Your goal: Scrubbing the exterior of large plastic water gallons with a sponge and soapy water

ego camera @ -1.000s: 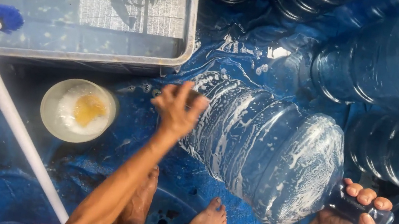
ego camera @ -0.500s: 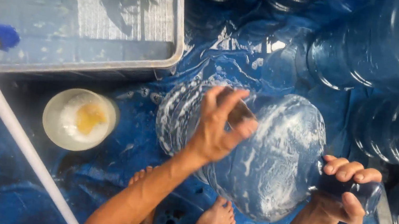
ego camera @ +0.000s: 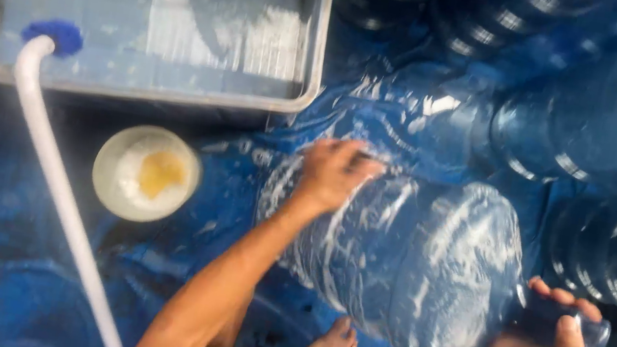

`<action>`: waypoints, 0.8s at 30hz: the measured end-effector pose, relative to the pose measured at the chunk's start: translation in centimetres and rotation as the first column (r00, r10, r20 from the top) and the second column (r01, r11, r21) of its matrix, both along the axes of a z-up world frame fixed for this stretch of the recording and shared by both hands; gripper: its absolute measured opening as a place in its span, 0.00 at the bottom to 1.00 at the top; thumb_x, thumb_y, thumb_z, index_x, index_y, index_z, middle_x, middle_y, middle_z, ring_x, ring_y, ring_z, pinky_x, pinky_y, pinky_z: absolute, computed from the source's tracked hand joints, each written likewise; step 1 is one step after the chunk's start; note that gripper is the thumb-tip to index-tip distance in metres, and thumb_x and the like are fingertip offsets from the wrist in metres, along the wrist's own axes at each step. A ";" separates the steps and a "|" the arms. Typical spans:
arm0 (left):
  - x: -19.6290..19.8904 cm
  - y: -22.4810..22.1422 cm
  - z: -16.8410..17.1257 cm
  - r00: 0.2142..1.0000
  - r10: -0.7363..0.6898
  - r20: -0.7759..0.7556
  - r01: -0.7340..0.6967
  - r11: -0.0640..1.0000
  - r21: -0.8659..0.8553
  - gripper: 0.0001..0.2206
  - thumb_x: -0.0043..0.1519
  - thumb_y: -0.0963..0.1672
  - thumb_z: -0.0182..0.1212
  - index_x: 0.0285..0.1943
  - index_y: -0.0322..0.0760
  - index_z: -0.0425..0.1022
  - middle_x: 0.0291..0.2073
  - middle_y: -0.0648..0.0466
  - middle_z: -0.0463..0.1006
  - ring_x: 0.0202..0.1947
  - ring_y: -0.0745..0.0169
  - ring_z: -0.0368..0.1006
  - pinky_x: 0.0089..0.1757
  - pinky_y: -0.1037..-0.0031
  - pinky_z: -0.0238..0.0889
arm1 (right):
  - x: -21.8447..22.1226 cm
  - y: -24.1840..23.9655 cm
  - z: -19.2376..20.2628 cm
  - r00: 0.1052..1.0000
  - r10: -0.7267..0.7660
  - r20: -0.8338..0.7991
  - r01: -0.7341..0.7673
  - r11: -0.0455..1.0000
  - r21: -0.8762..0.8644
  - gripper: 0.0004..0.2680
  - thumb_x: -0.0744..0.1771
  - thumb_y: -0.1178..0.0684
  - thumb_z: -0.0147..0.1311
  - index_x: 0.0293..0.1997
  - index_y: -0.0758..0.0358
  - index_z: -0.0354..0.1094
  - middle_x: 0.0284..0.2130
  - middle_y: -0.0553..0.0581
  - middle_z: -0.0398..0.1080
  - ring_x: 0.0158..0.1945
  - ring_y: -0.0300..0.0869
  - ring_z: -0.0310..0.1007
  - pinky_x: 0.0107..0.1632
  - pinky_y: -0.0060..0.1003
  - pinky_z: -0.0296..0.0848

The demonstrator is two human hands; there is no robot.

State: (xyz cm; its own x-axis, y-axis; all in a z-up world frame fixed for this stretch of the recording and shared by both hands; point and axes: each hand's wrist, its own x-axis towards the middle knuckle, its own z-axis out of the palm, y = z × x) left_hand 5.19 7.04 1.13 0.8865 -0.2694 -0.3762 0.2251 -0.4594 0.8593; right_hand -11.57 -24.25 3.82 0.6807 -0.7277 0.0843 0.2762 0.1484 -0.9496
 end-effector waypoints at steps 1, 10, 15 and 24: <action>1.1 1.2 -1.9 0.963 0.129 -0.235 -0.085 0.978 0.189 0.35 0.57 0.64 0.43 0.72 0.56 0.63 0.70 0.40 0.53 0.70 0.42 0.53 0.60 0.44 0.59 | 0.3 1.6 2.0 0.973 -0.166 -0.158 0.192 0.968 0.164 0.09 0.63 0.50 0.56 0.45 0.49 0.70 0.37 0.46 0.74 0.46 0.43 0.78 0.62 0.38 0.79; -5.4 -4.4 1.4 0.844 0.086 0.530 0.041 0.974 -0.223 0.32 0.56 0.64 0.41 0.58 0.50 0.75 0.49 0.49 0.70 0.54 0.49 0.68 0.56 0.51 0.55 | -2.3 -3.4 -2.8 0.960 0.153 0.236 -0.146 0.988 -0.048 0.15 0.60 0.50 0.49 0.51 0.50 0.66 0.38 0.48 0.69 0.46 0.45 0.73 0.66 0.44 0.79; -1.2 0.3 -7.7 0.916 0.350 0.196 -0.353 0.936 -0.022 0.32 0.56 0.66 0.33 0.48 0.49 0.71 0.47 0.47 0.57 0.49 0.48 0.58 0.45 0.50 0.63 | -3.8 -5.6 -4.2 0.913 0.297 0.280 -0.261 0.952 -0.159 0.16 0.60 0.52 0.48 0.53 0.50 0.67 0.41 0.49 0.72 0.50 0.46 0.76 0.70 0.45 0.79; -2.2 0.0 -10.0 0.971 0.154 0.185 -0.141 0.987 -0.082 0.32 0.53 0.64 0.50 0.64 0.57 0.70 0.64 0.34 0.57 0.68 0.33 0.51 0.60 0.47 0.50 | -3.5 -8.7 -4.3 0.836 0.503 0.220 -0.465 0.862 -0.203 0.16 0.64 0.55 0.43 0.59 0.52 0.62 0.47 0.54 0.70 0.57 0.51 0.74 0.78 0.52 0.73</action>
State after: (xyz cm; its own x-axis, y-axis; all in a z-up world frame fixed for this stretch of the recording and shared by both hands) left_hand 3.03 7.00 -8.85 0.9717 -0.1495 -0.1827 0.1157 -0.3727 0.9207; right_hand -15.05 -33.00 -0.44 0.8828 -0.2794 0.3776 0.4387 0.2030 -0.8754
